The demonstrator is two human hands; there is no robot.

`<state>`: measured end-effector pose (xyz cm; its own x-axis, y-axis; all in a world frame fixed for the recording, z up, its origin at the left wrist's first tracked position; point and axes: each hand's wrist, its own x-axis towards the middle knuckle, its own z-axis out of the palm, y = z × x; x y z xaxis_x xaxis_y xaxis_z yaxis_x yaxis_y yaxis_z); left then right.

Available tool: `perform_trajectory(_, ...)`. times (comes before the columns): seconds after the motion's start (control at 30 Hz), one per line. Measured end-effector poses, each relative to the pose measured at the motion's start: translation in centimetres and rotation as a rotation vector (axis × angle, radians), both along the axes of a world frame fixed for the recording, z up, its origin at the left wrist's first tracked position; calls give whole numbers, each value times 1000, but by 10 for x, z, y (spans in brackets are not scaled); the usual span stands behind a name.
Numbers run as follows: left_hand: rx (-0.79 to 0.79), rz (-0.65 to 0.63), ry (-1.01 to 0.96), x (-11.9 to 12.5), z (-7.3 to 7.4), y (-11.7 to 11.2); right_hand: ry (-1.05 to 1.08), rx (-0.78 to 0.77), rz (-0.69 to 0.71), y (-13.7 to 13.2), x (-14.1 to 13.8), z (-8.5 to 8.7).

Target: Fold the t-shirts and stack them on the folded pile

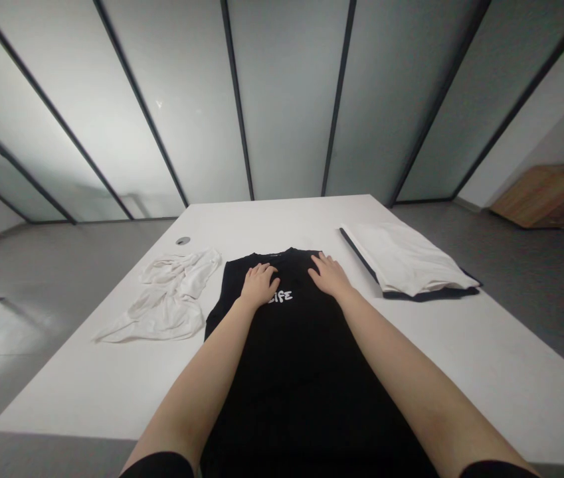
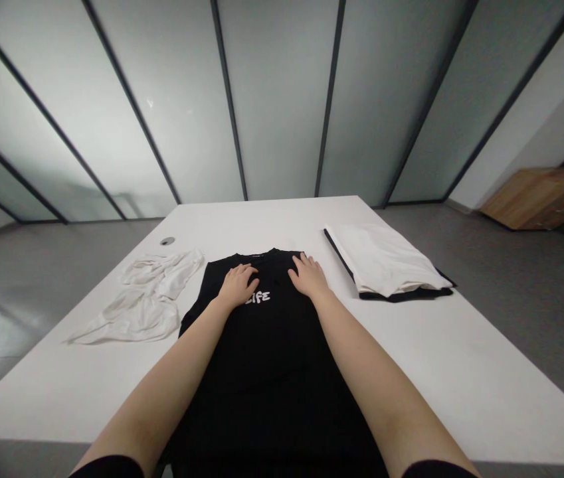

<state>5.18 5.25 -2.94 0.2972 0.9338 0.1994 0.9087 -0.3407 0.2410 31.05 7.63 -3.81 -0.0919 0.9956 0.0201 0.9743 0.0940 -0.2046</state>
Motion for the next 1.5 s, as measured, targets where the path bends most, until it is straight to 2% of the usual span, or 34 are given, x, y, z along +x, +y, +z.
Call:
perform_trajectory(0.2,-4,9,6,2,0,-2,-9,-56,-149,9,-3,1)
perform_trajectory(0.4,19,15,-12,2,2,-4,19,-125,-321,23,-21,8)
perform_trajectory(0.57,8,14,-33,0,-3,-1,59,-93,-421,23,-35,9)
perform_trajectory(0.7,42,26,-88,0,-1,1,85,-20,-399,20,-31,7)
perform_trajectory(0.77,77,87,-122,-2,5,3,100,45,-352,19,-25,8)
perform_trajectory(0.83,120,187,-136,-8,10,5,117,151,-222,18,-21,10)
perform_trajectory(0.9,138,281,-113,-17,12,8,124,221,-36,18,-19,11)
perform_trajectory(1.0,45,373,-31,-34,7,13,67,148,124,20,-23,10)
perform_trajectory(1.1,-59,411,25,-46,0,19,-23,32,79,24,-31,7)
perform_trajectory(1.33,-57,406,32,-46,-2,21,-11,-28,-94,26,-40,6)
perform_trajectory(1.5,-66,420,58,-44,2,18,3,20,-46,22,-38,7)
